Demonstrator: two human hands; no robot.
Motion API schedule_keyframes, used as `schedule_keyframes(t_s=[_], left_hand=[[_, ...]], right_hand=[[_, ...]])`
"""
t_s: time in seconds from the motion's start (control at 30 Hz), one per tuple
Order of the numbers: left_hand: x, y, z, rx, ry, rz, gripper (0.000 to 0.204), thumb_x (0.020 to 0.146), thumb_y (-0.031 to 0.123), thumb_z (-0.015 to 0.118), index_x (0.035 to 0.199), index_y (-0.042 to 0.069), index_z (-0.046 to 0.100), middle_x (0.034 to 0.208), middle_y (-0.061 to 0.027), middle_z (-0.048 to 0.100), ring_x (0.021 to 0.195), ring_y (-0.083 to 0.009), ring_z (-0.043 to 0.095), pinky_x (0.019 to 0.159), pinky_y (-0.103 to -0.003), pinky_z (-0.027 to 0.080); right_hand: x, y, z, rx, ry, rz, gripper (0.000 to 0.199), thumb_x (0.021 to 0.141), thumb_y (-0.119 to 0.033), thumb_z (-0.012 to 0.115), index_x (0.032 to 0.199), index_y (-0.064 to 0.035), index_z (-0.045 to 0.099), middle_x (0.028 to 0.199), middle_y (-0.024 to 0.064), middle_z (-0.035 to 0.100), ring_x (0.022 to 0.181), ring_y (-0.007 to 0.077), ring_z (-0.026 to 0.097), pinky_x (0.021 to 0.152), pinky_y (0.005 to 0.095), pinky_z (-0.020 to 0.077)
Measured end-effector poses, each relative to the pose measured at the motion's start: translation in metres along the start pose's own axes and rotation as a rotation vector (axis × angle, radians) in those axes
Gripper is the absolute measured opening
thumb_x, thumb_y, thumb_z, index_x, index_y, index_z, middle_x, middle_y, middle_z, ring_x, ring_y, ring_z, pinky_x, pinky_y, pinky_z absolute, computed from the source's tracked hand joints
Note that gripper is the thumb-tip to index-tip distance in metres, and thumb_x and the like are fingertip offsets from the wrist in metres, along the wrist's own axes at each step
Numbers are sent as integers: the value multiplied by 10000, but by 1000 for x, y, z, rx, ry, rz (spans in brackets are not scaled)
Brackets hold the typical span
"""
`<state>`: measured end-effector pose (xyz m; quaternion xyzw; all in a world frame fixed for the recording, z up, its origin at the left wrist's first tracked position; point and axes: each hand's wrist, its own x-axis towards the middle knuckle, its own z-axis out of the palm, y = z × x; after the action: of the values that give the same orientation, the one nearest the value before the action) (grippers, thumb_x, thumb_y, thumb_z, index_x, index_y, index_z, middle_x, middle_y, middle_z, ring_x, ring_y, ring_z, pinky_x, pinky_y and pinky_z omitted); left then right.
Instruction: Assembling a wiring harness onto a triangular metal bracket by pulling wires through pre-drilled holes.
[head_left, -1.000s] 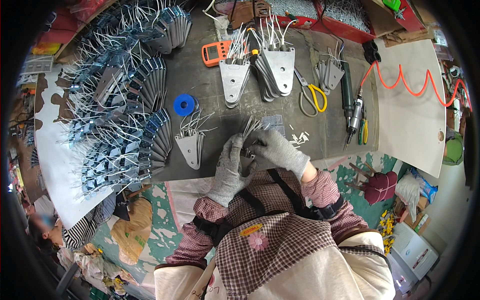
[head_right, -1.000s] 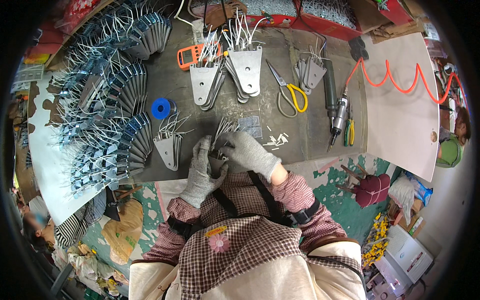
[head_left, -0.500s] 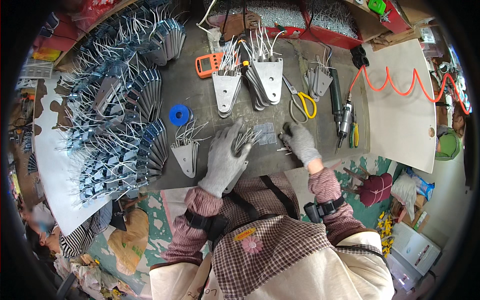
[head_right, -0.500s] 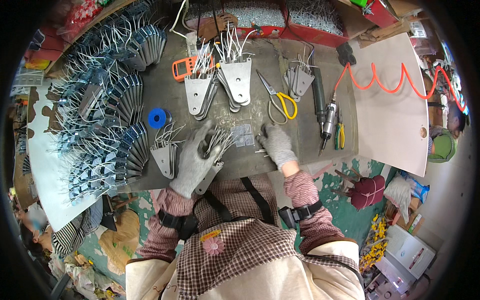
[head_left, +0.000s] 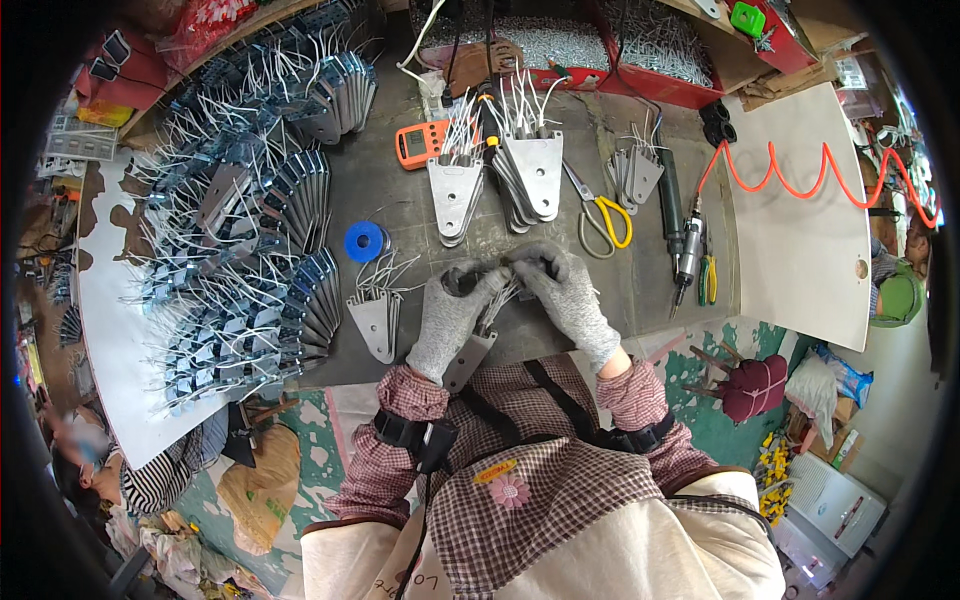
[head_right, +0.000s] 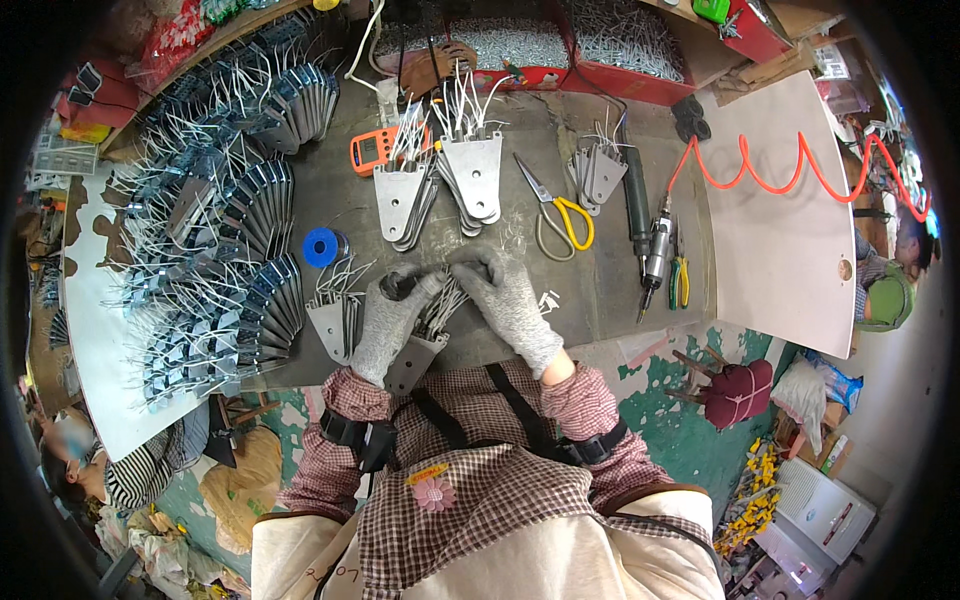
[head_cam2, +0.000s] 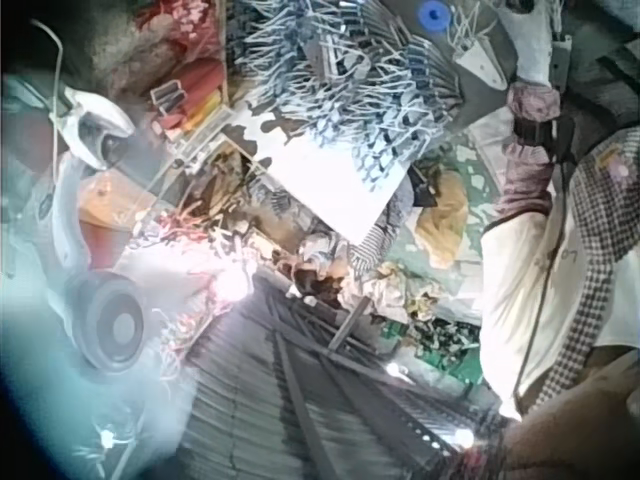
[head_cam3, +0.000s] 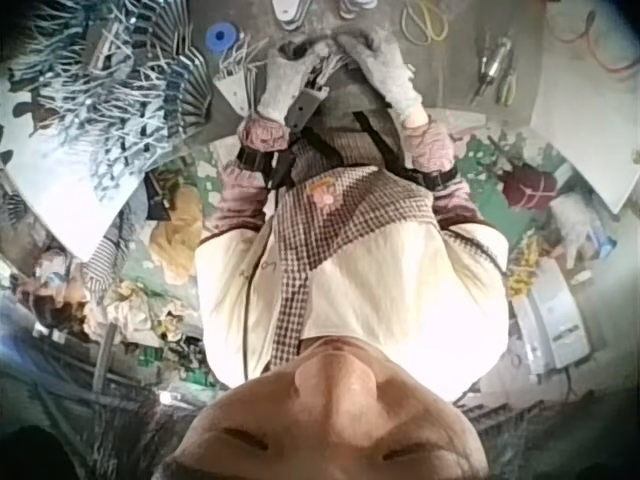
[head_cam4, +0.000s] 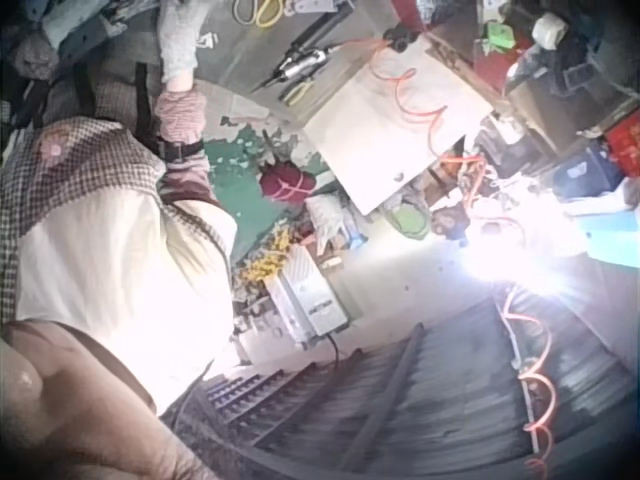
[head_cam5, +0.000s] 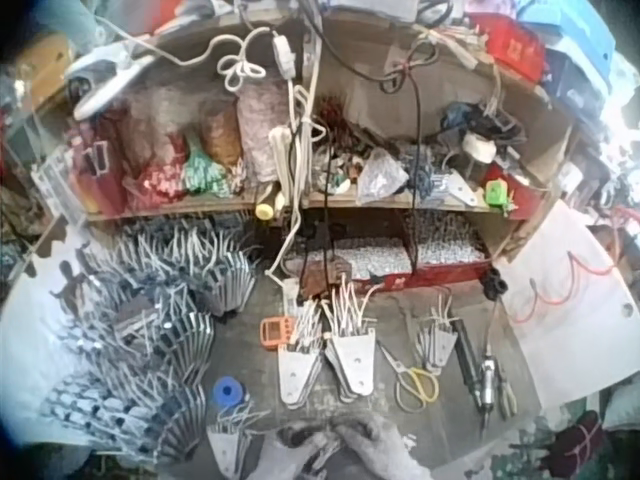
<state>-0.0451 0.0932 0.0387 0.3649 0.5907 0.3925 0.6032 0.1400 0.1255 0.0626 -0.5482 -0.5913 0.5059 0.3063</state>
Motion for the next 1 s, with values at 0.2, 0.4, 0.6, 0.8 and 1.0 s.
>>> schedule_keyframes(t_s=[0.2, 0.4, 0.6, 0.8, 1.0], left_hand=[[-6, -23, 6, 218, 109, 124, 305, 1030, 293, 679, 1133, 13, 743, 868, -134, 764, 809, -216, 741, 717, -339, 562], [-2, -17, 5, 431, 120, 102, 389, 1057, 402, 597, 1106, 45, 743, 874, -185, 754, 860, -370, 752, 745, -443, 572], [-1, -13, 4, 458, 77, 14, 392, 1048, 420, 586, 1107, 66, 742, 903, -207, 750, 908, -400, 738, 777, -479, 575], [-2, -15, 7, 640, 90, 86, 365, 1035, 385, 601, 1105, 54, 740, 912, -220, 743, 906, -417, 729, 772, -496, 570], [-4, -32, 4, 240, 48, 67, 265, 1032, 199, 673, 1149, -34, 719, 892, -67, 737, 801, -100, 625, 738, -317, 532]], right_hand=[[13, -2, 22, 16, 50, -104, 146, 991, -37, 644, 1131, 1, 666, 1001, 104, 701, 898, 159, 676, 794, 302, 538], [19, 2, 31, 90, 33, -88, 229, 987, -10, 631, 1216, -8, 617, 998, 108, 703, 889, 171, 702, 790, 311, 555], [18, -7, 31, 79, -27, -43, 223, 992, 17, 609, 1214, -1, 610, 1086, 112, 695, 998, 160, 695, 858, 300, 553], [25, -12, 28, -177, -51, -256, 218, 974, -54, 648, 1183, 5, 637, 1099, 202, 684, 1019, 347, 697, 864, 404, 555], [25, -9, 25, -251, -83, -261, 235, 954, -122, 690, 1149, 4, 658, 1107, 230, 677, 1030, 435, 673, 849, 460, 551]])
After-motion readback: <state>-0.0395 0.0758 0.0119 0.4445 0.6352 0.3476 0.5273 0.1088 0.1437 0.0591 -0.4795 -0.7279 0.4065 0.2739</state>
